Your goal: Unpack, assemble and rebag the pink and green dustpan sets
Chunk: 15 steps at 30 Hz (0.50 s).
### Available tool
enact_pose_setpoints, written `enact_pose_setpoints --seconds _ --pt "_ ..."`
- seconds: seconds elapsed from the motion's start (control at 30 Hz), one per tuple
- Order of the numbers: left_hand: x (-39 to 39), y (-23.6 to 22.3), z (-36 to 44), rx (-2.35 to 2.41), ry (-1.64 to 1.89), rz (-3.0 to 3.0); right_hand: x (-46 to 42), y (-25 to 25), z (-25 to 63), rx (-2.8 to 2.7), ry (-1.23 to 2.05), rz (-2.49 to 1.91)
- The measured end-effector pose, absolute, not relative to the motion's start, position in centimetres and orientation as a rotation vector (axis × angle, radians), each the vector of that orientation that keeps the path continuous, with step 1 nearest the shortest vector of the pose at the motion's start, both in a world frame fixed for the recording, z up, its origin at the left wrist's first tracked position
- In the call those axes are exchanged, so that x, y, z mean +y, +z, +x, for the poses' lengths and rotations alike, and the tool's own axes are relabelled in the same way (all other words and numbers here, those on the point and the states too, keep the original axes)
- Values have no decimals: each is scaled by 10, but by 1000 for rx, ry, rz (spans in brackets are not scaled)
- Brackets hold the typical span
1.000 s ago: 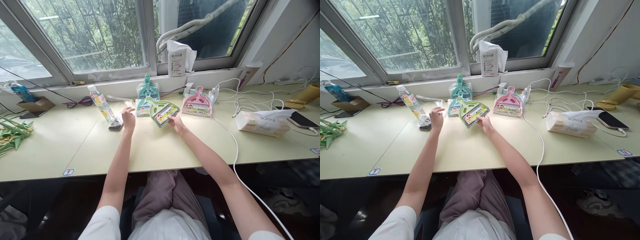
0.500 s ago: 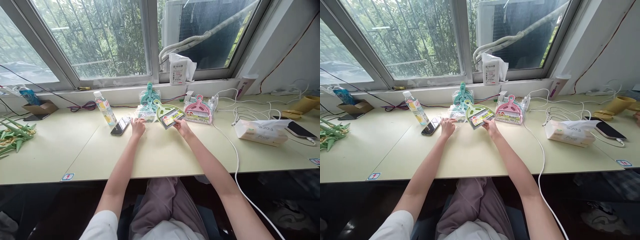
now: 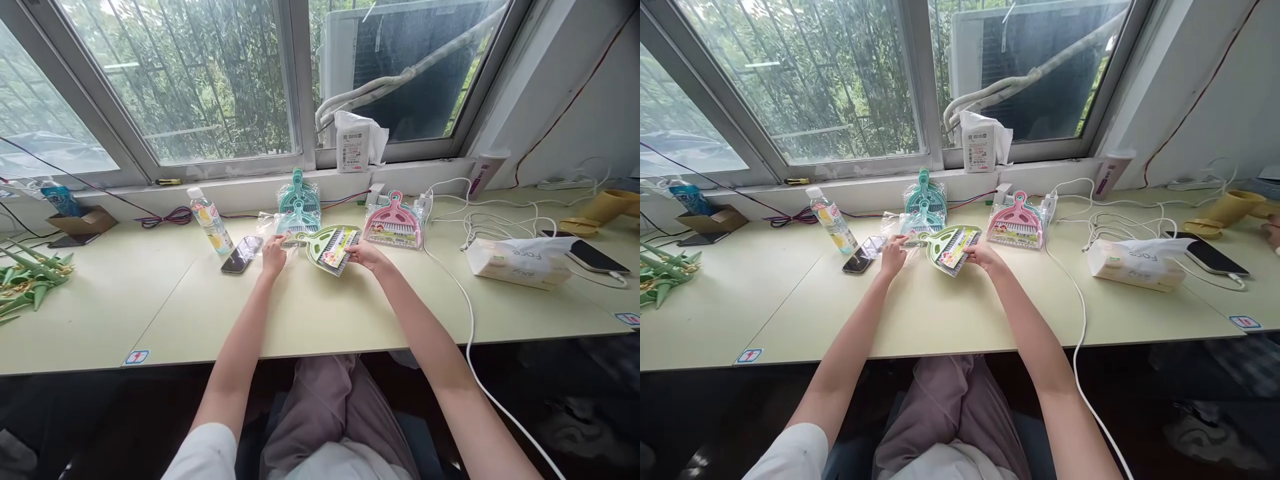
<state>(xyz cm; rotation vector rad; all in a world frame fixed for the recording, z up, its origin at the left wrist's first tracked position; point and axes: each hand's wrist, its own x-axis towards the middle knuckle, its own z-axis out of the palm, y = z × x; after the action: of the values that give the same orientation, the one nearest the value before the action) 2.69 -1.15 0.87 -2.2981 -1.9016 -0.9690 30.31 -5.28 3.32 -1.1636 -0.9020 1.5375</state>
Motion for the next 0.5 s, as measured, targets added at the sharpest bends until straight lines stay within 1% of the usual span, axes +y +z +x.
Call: enact_pose_setpoints --seconds 0.1,0.27,0.37,0.5 --pt "-14 12 31 -1897 -1010 -2270 -53 32 302 -908 1491 -1152" --pt "-20 16 38 -1818 -1168 -2225 -54 26 291 -1072 1597 -1075" --pt "-25 20 43 -1759 -1273 -2316 -53 21 284 -1114 1635 -1028" --pt "-31 25 52 -1659 -1321 -2430 -49 15 282 -1088 1653 -1008"
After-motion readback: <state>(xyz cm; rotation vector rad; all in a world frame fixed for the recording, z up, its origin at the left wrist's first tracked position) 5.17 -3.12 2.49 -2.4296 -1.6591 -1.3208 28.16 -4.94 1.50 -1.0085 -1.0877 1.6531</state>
